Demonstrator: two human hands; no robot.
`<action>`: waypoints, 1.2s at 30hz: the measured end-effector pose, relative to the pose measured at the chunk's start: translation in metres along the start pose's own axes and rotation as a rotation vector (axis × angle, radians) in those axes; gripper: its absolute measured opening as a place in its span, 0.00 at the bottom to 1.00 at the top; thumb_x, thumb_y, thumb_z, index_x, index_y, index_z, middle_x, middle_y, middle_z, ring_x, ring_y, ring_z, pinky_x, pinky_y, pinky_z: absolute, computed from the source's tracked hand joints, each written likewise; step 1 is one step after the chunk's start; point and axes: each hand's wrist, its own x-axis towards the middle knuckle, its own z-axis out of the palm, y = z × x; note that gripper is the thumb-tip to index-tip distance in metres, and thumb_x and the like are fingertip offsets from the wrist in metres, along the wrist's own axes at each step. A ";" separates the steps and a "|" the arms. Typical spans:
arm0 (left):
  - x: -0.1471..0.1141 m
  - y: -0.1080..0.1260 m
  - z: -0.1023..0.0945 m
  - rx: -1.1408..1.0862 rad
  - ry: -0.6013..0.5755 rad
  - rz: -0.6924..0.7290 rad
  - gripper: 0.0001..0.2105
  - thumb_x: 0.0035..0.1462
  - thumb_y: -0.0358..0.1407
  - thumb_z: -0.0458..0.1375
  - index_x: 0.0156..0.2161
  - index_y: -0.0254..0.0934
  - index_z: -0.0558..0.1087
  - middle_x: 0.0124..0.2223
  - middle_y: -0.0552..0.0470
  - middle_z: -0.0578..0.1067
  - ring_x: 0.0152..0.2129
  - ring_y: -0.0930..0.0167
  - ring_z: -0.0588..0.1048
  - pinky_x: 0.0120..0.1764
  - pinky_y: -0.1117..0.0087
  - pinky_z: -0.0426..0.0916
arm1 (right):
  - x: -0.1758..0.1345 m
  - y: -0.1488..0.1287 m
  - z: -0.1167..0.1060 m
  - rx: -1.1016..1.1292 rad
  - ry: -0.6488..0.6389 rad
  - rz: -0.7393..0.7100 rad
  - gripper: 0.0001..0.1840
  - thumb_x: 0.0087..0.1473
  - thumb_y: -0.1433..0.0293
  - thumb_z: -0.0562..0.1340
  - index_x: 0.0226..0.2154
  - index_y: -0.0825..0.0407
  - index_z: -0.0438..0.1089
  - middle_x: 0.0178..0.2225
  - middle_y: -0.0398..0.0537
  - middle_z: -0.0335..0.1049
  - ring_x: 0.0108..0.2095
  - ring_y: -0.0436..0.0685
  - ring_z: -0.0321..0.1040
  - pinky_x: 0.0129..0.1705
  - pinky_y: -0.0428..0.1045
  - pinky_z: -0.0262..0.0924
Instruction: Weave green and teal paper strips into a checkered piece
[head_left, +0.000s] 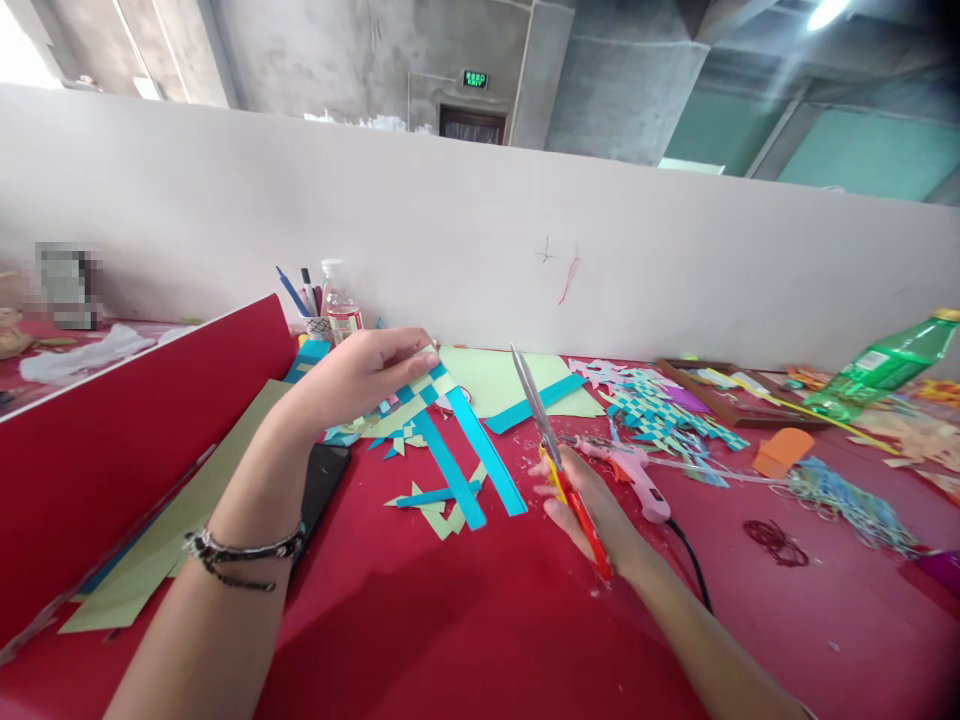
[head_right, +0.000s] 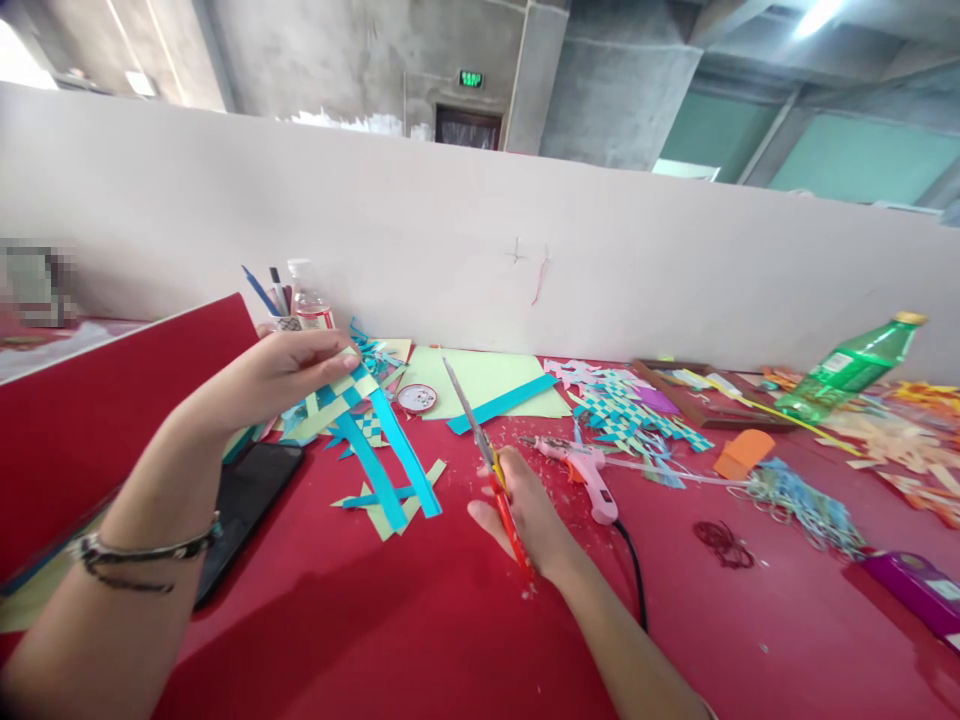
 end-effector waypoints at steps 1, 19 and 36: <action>0.000 -0.001 0.000 0.002 -0.009 -0.010 0.12 0.55 0.40 0.45 0.24 0.36 0.60 0.19 0.59 0.55 0.15 0.80 0.56 0.18 0.78 0.52 | 0.000 0.000 0.000 0.031 -0.001 -0.024 0.13 0.46 0.61 0.55 0.34 0.50 0.54 0.33 0.48 0.60 0.32 0.55 0.62 0.32 0.50 0.57; -0.001 0.002 -0.002 0.159 0.038 0.053 0.13 0.54 0.41 0.49 0.22 0.36 0.61 0.19 0.59 0.55 0.16 0.79 0.53 0.19 0.77 0.50 | 0.001 -0.018 -0.012 -0.194 -0.134 -0.012 0.10 0.45 0.64 0.57 0.24 0.51 0.54 0.24 0.40 0.54 0.24 0.48 0.49 0.25 0.44 0.45; -0.004 -0.005 -0.008 0.071 -0.148 -0.197 0.19 0.52 0.45 0.49 0.16 0.35 0.56 0.18 0.58 0.49 0.15 0.79 0.49 0.18 0.75 0.45 | 0.000 -0.014 -0.016 -0.264 -0.167 0.047 0.14 0.45 0.58 0.58 0.25 0.51 0.57 0.26 0.42 0.59 0.25 0.49 0.54 0.25 0.44 0.46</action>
